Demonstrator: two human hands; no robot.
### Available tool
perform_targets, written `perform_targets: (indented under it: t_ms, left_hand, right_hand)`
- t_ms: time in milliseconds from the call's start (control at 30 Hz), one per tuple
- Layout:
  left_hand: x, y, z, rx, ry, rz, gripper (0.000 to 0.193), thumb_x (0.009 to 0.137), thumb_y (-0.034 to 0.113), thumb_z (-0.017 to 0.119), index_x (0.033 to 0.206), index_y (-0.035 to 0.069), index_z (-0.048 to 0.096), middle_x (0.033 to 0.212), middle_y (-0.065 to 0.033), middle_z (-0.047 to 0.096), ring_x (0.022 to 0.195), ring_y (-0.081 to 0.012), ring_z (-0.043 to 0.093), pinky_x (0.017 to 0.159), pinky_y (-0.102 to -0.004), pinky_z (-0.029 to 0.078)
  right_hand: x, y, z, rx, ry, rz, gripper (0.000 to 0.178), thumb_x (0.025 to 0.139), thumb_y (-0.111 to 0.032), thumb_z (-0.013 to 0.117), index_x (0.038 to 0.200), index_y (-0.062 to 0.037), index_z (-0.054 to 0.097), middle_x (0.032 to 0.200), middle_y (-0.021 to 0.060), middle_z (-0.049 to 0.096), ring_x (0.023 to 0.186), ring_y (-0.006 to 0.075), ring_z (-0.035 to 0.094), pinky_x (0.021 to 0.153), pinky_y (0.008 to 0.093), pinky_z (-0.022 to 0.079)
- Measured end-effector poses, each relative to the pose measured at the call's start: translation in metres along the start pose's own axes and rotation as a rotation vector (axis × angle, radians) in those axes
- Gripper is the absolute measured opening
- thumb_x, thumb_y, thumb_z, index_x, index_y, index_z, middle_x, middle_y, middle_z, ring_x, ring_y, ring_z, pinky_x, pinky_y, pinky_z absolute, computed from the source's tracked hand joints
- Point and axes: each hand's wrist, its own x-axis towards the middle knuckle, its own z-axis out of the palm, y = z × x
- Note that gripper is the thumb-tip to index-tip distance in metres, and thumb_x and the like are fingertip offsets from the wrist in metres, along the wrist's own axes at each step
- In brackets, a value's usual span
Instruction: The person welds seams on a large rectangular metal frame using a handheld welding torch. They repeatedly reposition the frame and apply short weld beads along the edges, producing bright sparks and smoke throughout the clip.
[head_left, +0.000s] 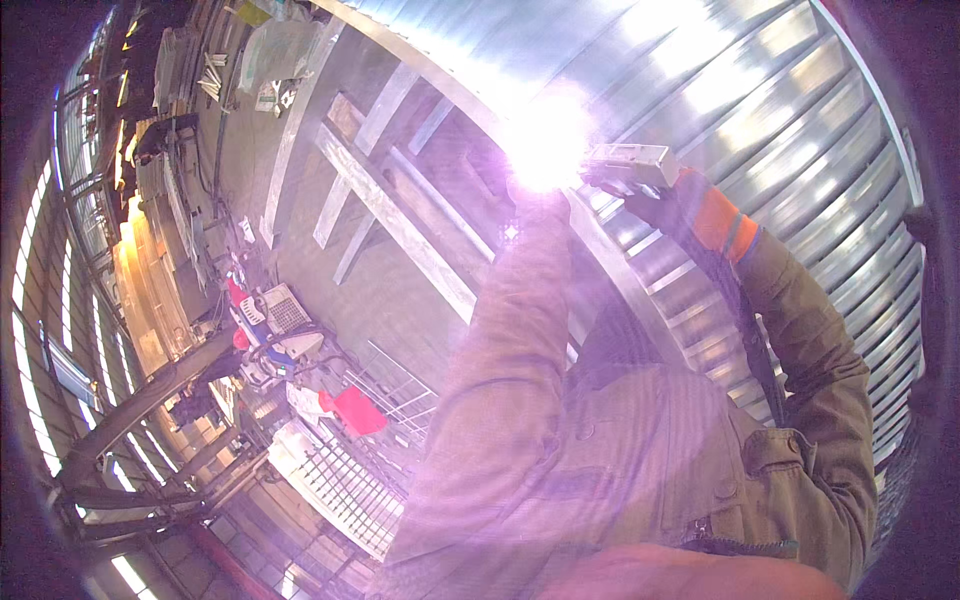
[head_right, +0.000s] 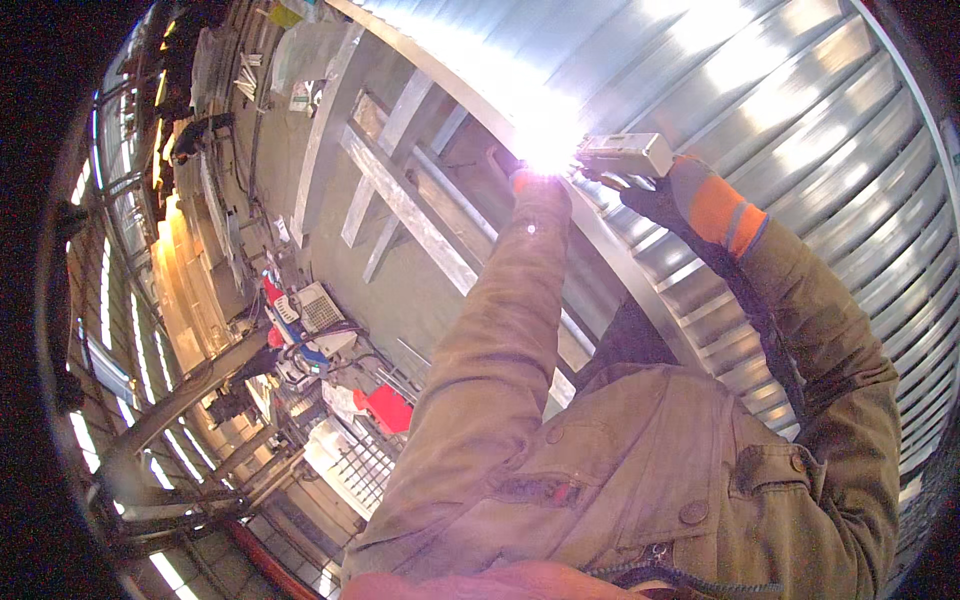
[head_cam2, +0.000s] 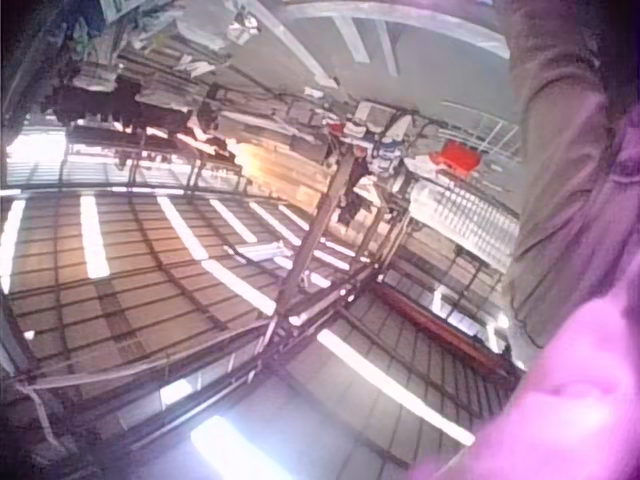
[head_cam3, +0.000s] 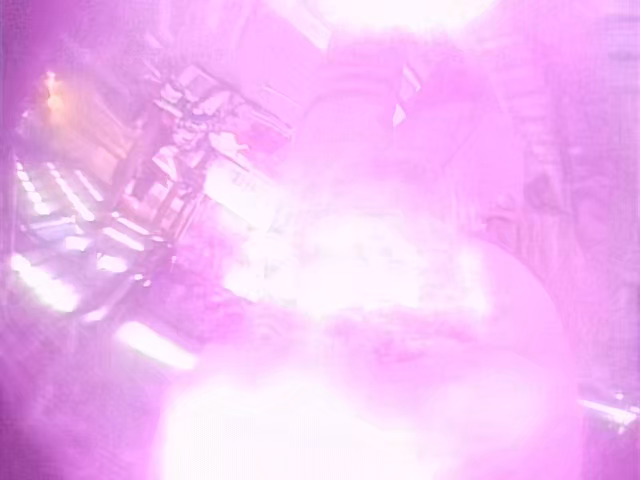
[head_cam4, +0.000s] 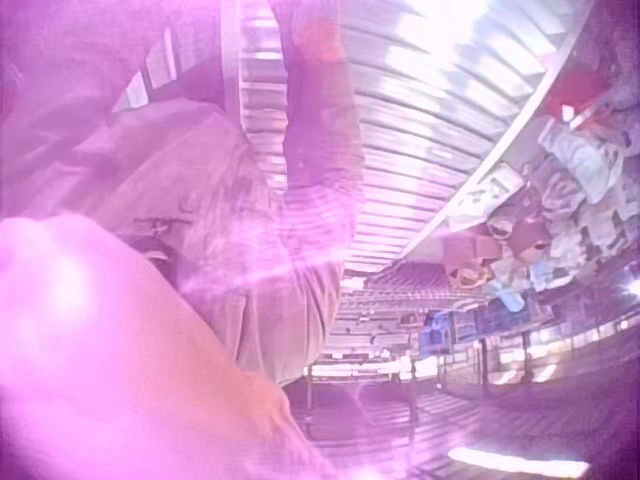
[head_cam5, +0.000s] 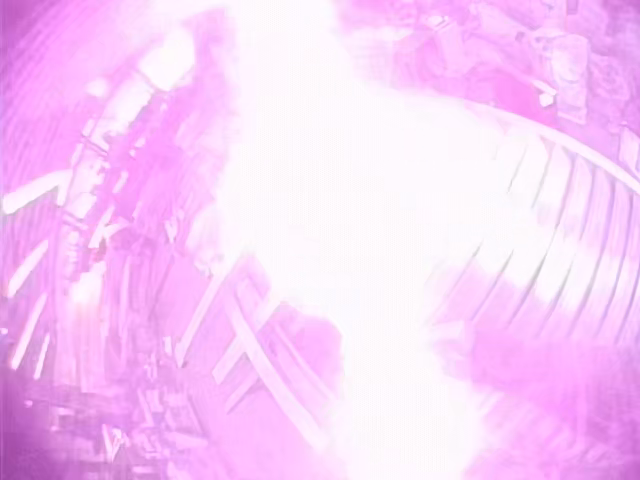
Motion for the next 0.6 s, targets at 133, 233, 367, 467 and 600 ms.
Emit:
perform_targets:
  t_ms: [133, 233, 367, 467, 600]
  left_hand:
    - [0.014, 0.009, 0.045, -0.291, -0.037, -0.040, 0.029, 0.110, 0.020, 0.055, 0.130, 0.008, 0.072, 0.127, -0.0091, 0.074, 0.115, -0.0231, 0.071, 0.096, -0.0366, 0.058]
    - [0.025, 0.027, 0.066, -1.008, 0.070, -0.197, 0.027, 0.112, 0.015, 0.052, 0.130, 0.004, 0.069, 0.121, -0.0077, 0.073, 0.108, -0.0164, 0.070, 0.092, -0.0324, 0.058]
    - [0.028, 0.026, 0.059, -0.002, 0.274, 0.109, 0.029, 0.112, 0.018, 0.052, 0.133, 0.007, 0.070, 0.125, -0.0069, 0.074, 0.111, -0.0188, 0.071, 0.094, -0.0339, 0.058]
    - [0.030, 0.023, 0.029, -0.172, -0.177, -0.122, 0.035, 0.113, 0.024, 0.049, 0.138, 0.010, 0.068, 0.133, -0.0078, 0.072, 0.120, -0.0213, 0.069, 0.100, -0.0346, 0.056]
    - [0.018, 0.027, -0.001, -0.261, -0.192, -0.164, 0.036, 0.113, 0.025, 0.050, 0.138, 0.010, 0.069, 0.134, -0.0076, 0.072, 0.121, -0.0213, 0.069, 0.101, -0.0352, 0.056]
  right_hand:
    - [-0.002, -0.009, -0.007, -0.058, -0.040, 0.045, 0.049, 0.098, -0.034, 0.077, 0.131, 0.0004, 0.071, 0.104, 0.0187, 0.078, 0.094, 0.0224, 0.075, 0.080, 0.0377, 0.058]
    - [-0.001, -0.019, -0.009, -0.141, -0.115, 0.120, 0.047, 0.099, -0.030, 0.075, 0.135, -0.0003, 0.069, 0.104, 0.0151, 0.077, 0.091, 0.0187, 0.073, 0.077, 0.0360, 0.057]
    - [0.003, -0.034, -0.012, -0.270, -0.217, 0.245, 0.045, 0.101, -0.025, 0.073, 0.139, -0.0012, 0.066, 0.105, 0.0103, 0.076, 0.087, 0.0139, 0.069, 0.072, 0.0337, 0.055]
    - [0.005, -0.042, -0.016, -0.318, -0.261, 0.303, 0.044, 0.103, -0.020, 0.071, 0.142, -0.0019, 0.064, 0.105, 0.0067, 0.074, 0.084, 0.0102, 0.066, 0.069, 0.0320, 0.054]
    - [0.004, -0.048, -0.016, -0.219, -0.227, 0.240, 0.045, 0.103, -0.019, 0.071, 0.144, -0.0040, 0.064, 0.099, 0.0035, 0.073, 0.079, 0.0085, 0.063, 0.065, 0.0309, 0.052]
